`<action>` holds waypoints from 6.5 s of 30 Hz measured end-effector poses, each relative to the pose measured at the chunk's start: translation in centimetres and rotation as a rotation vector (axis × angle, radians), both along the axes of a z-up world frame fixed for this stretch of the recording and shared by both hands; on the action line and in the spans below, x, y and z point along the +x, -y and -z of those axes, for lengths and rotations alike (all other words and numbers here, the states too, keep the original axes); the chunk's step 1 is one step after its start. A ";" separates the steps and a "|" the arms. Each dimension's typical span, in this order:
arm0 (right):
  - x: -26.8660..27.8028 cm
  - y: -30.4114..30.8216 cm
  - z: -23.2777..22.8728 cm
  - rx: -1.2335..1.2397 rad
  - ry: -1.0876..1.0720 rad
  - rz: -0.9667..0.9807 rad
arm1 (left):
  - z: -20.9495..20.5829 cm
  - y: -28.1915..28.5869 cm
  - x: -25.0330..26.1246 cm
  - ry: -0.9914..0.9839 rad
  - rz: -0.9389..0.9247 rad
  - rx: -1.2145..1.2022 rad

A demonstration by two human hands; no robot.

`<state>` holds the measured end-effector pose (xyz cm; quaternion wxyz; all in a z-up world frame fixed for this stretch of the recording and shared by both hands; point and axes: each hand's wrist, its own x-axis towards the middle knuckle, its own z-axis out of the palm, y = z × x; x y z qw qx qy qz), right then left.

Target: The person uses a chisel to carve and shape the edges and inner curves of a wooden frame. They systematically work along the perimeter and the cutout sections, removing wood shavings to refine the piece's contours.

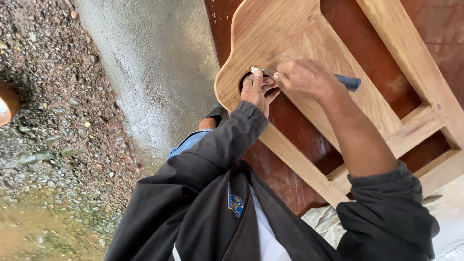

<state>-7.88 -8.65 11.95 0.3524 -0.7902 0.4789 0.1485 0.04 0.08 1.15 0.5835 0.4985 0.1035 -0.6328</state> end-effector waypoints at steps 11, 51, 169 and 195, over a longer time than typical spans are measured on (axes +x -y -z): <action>-0.6 0.2 2.5 -0.253 0.013 -0.250 | -1.1 -0.8 0.7 -0.012 0.045 -0.165; -1.5 -2.1 1.7 0.361 0.142 0.306 | 3.1 -1.0 -1.8 0.139 0.137 0.085; -0.5 -1.1 6.3 -0.625 0.041 -0.428 | -0.8 -1.0 1.6 0.002 0.184 0.075; 1.1 0.1 4.7 -0.562 0.134 -0.428 | -0.9 -0.5 1.7 -0.006 0.118 0.110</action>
